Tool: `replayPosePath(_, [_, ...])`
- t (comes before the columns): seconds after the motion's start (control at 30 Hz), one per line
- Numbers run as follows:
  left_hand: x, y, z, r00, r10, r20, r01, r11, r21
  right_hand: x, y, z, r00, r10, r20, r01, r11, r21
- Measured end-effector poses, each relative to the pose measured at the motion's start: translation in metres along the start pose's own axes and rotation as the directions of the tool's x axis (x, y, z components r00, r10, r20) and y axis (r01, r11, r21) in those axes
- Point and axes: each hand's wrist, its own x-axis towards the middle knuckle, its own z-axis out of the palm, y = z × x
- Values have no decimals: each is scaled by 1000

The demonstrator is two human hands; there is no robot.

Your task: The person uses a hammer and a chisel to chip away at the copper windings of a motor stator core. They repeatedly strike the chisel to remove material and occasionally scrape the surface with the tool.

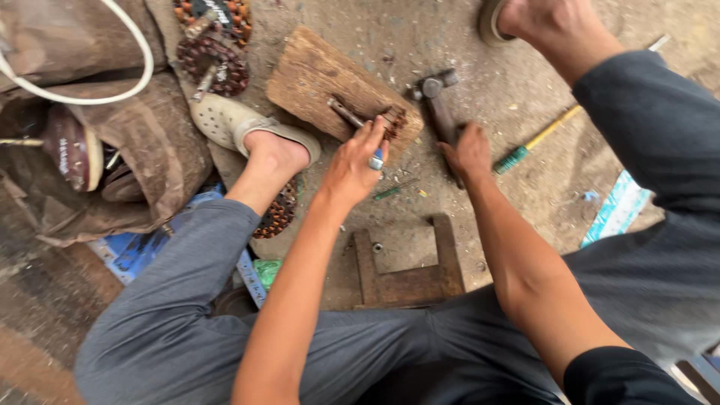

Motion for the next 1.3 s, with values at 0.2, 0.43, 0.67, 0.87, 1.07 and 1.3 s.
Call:
replayPosePath(0.2, [-1,-13,13,1000,-22,-16,21,999,-36,13,0,-5,841,276,466,-302,953,-19])
replayPosePath(0.43, [10,-20,11,1000,14,-10,-14,1000,-25,6,-32,-54,625,212,751,-746,446,495])
replayPosePath(0.67, [13,-24,7,992,-36,120,38,999,-21,-75,-36,-142,901,-416,119,164,583,796])
replayPosePath(0.87, [21,-27,11,994,-24,105,12,994,111,-137,-65,-166,896,85,436,-280,869,408])
replayPosePath(1.07, [23,-35,21,990,-49,131,25,984,175,-176,-63,-171,927,-304,219,188,882,432])
replayPosePath(1.3, [24,-35,17,997,74,28,-76,994,80,-163,-77,-154,920,-18,391,-56,982,178])
